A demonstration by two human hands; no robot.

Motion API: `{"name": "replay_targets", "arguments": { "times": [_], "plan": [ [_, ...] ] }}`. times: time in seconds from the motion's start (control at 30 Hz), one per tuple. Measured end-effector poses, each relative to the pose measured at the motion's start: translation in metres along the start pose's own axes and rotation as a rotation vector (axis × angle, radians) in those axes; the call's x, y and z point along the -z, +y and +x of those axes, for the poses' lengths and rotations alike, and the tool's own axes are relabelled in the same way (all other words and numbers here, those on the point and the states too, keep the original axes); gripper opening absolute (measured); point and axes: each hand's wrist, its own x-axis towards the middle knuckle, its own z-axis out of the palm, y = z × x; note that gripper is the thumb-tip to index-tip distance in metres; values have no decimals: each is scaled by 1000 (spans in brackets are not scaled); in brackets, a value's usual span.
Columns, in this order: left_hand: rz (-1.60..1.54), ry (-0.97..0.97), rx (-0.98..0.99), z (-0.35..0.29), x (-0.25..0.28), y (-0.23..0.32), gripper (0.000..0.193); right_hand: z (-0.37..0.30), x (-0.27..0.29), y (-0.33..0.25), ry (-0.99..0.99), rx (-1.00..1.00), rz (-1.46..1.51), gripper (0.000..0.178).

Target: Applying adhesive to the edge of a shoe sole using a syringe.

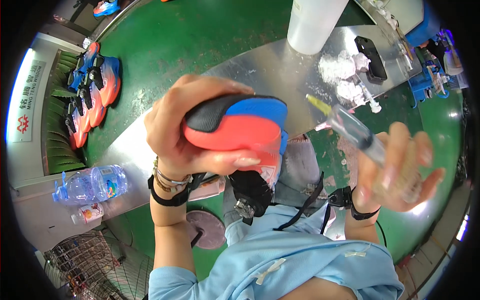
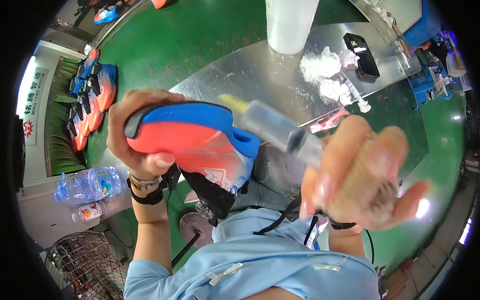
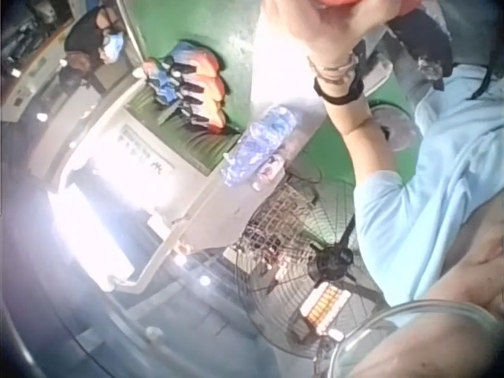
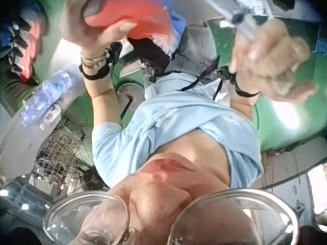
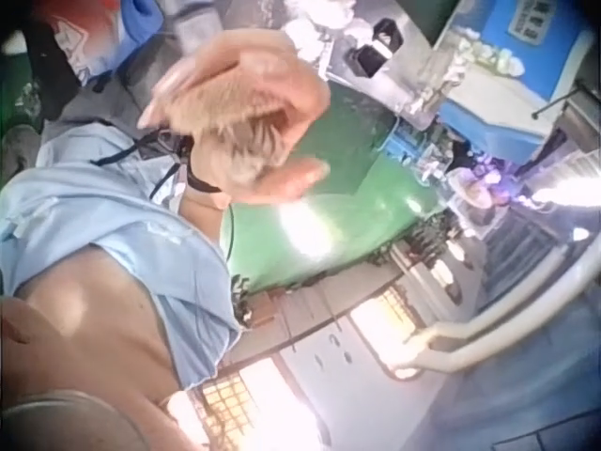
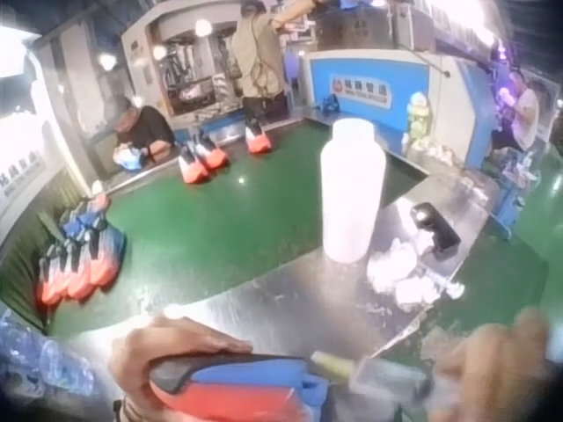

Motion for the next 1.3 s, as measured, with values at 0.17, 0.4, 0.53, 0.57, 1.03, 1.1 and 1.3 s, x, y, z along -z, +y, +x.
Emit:
{"name": "replay_targets", "arguments": {
  "times": [0.17, 0.4, 0.53, 0.57, 1.03, 1.1, 1.3],
  "plan": [
    [68, -32, -68, -5, 0, -5, 62, -3, -10, 7, -58, -22, 247, 15],
    [133, -175, -61, 6, -6, -1, 81, 2, -15, 5, 2, -28, 313, 9],
    [65, -228, -97, 13, -7, -11, 83, 7, -17, 2, 64, -116, 210, 11],
    [52, -240, -97, 17, -6, -12, 83, 7, -17, 2, 64, -102, 155, 11],
    [103, 100, 352, -5, 11, -44, 86, -4, 35, 45, -100, -128, 2, 34],
    [186, 102, 333, -6, 15, -49, 86, -8, 35, 55, -40, -116, 33, 48],
    [332, 160, 343, -12, 21, -61, 81, -24, 42, 73, 83, -209, 33, 49]
  ]
}}
